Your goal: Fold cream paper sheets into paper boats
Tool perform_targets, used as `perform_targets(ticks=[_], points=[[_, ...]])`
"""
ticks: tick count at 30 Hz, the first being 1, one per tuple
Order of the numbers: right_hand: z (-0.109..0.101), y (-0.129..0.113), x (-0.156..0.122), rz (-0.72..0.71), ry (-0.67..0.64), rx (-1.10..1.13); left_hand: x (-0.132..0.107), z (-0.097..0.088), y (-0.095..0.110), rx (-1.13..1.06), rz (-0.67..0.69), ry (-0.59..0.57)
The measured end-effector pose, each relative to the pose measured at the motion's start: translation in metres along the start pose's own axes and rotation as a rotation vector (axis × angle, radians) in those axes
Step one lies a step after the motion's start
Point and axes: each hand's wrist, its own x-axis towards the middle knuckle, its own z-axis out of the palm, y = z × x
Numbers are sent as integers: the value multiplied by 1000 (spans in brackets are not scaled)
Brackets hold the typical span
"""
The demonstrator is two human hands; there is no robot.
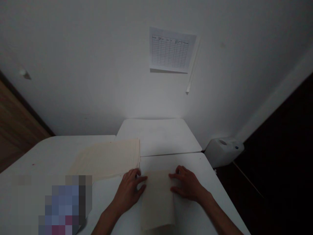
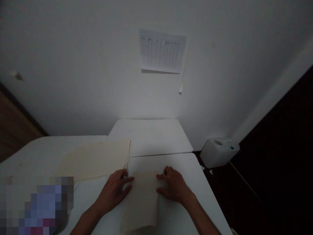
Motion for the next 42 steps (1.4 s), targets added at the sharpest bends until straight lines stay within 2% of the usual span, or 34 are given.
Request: perform_targets(ticks=[4,7,10,12,19,24,35,42], points=[[2,-2,-1,-15,59,-7,-2,-2,-1,13,5,-17],[6,-4,1,-79,131,-4,-2,-1,-2,18,8,-3],[10,-6,2,-193,123,7,-3,1,-1,18,6,9],[11,-6,2,-221,112,19,-3,1,0,22,-1,10],[10,-2,-5,-196,98,16,-3,1,11,-70,46,-2],[10,-1,-13,-154,56,24,-4,3,10,-108,73,13],[5,1,-22,-167,8,76,-23,-8,8,-42,81,-105],[10,-4,-28,-171,61,63,-25,-10,16,-108,86,-95]])
